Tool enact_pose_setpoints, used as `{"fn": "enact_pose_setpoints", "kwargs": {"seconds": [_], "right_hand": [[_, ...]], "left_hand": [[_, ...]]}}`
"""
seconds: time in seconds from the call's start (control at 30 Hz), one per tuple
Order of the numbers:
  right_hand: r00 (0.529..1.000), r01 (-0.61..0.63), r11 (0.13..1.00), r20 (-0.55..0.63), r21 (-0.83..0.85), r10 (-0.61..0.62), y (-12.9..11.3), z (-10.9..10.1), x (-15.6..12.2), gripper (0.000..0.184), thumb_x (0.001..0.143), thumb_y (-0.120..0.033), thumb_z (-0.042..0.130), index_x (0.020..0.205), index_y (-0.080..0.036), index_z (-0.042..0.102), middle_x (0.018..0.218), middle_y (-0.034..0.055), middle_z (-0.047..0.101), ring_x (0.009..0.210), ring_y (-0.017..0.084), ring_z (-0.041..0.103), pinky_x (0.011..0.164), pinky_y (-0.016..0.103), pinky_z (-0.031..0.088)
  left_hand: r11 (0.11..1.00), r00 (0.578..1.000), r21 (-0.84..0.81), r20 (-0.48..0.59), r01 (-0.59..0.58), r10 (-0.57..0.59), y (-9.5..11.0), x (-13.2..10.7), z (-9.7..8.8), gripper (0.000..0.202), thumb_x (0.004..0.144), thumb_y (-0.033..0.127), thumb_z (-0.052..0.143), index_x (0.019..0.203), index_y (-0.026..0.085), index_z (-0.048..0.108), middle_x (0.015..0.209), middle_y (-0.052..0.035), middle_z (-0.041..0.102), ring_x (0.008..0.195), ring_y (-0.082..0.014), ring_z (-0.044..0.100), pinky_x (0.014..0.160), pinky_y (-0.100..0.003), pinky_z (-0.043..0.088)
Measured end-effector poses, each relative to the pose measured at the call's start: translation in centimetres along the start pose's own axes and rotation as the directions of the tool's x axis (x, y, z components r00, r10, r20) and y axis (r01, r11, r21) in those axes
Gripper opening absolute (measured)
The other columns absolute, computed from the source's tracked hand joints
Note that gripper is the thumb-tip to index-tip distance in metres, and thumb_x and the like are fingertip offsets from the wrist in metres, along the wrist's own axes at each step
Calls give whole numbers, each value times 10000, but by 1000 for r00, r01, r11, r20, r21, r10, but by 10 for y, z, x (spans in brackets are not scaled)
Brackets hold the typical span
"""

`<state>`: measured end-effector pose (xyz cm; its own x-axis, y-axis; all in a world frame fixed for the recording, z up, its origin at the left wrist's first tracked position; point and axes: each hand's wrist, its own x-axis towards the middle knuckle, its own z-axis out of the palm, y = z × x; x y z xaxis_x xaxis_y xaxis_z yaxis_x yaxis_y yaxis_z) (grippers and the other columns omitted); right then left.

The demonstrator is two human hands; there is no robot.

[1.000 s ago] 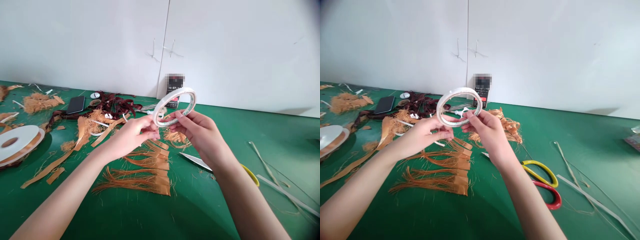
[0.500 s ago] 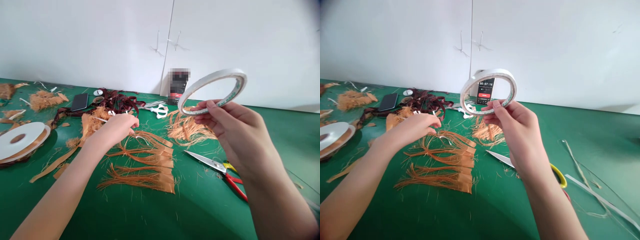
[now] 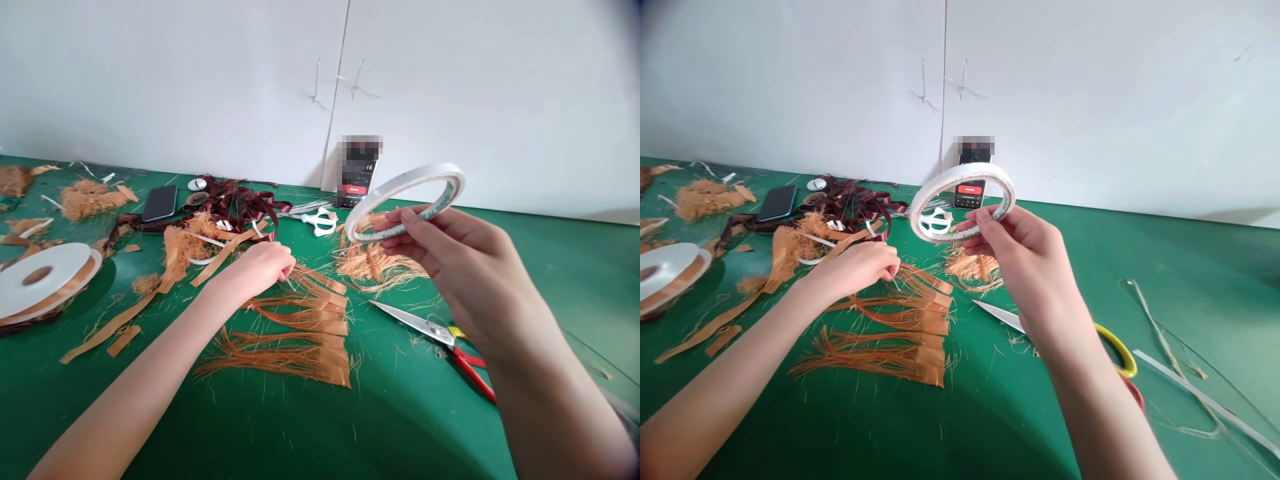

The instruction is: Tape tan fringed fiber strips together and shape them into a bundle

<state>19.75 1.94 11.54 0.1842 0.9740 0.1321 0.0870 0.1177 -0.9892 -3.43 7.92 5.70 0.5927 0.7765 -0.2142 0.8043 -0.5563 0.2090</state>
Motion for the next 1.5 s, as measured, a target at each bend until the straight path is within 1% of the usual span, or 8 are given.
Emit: {"fn": "enact_pose_setpoints", "kwargs": {"seconds": [0.5, 0.63, 0.7, 0.8, 0.9, 1.0, 1.4, 1.5], "right_hand": [[996, -58, 970, -78, -237, 41, 10, -6, 9, 195, 819, -346, 606, 807, -173, 694, 715, 14, 656, 581, 100, 558, 566, 268, 442], [988, -63, 951, 116, -303, 103, 15, -5, 12, 174, 823, -291, 575, 717, -167, 635, 547, -35, 512, 487, 74, 429, 478, 245, 314], [938, -97, 951, 294, -293, 186, 20, -4, 14, 192, 822, -321, 589, 709, -167, 606, 507, -55, 441, 461, 68, 368, 452, 242, 258], [772, -149, 956, 575, -253, 272, 32, -4, 19, 276, 811, -410, 627, 689, -169, 572, 507, -63, 408, 452, 63, 337, 436, 236, 246], [575, -232, 958, 770, -171, 277, 45, -3, 20, 339, 832, -470, 610, 686, -168, 560, 595, -12, 551, 507, 84, 470, 483, 234, 368], [490, -302, 950, 841, -83, 229, 56, 4, 18, 356, 847, -495, 587, 729, -160, 609, 920, 88, 699, 686, 140, 624, 655, 296, 503], [633, -434, 894, 743, 108, 217, 63, 32, 10, 365, 796, -517, 641, 910, -179, 717, 974, 72, 725, 938, 191, 686, 920, 347, 516], [710, -365, 929, 664, 63, 234, 70, 36, 11, 263, 646, -387, 802, 662, -168, 657, 815, 47, 722, 886, 211, 685, 861, 344, 520]], "left_hand": [[942, 980, -290, -55, 169, -193, 4, -25, -35, 136, 857, 266, 497, 764, 208, 576, 764, 7, 645, 684, -158, 581, 597, -266, 374], [937, 977, -297, -48, 185, -208, 4, -25, -33, 122, 869, 294, 497, 848, 219, 591, 822, -13, 656, 734, -178, 604, 618, -278, 395], [941, 981, -292, -38, 173, -192, 3, -24, -30, 104, 863, 271, 505, 885, 224, 594, 858, -18, 661, 773, -184, 613, 646, -283, 410], [942, 982, -290, -32, 171, -188, 0, -23, -27, 103, 847, 207, 504, 906, 217, 588, 922, -27, 659, 839, -186, 618, 689, -285, 429], [939, 982, -297, -19, 174, -188, -3, -22, -24, 119, 859, 213, 481, 932, 212, 575, 943, -35, 655, 862, -187, 620, 701, -281, 443], [941, 985, -299, -19, 158, -172, -4, -22, -22, 149, 873, 255, 466, 981, 210, 558, 969, -44, 647, 873, -188, 619, 708, -277, 449], [954, 998, -293, 19, 57, -54, 15, -23, -21, 209, 909, 336, 447, 1059, 221, 537, 991, -58, 638, 817, -181, 610, 655, -260, 429], [956, 1000, -294, 16, 18, -14, 21, -22, -19, 232, 915, 350, 446, 1064, 215, 560, 995, -66, 658, 795, -184, 620, 656, -265, 423]]}}
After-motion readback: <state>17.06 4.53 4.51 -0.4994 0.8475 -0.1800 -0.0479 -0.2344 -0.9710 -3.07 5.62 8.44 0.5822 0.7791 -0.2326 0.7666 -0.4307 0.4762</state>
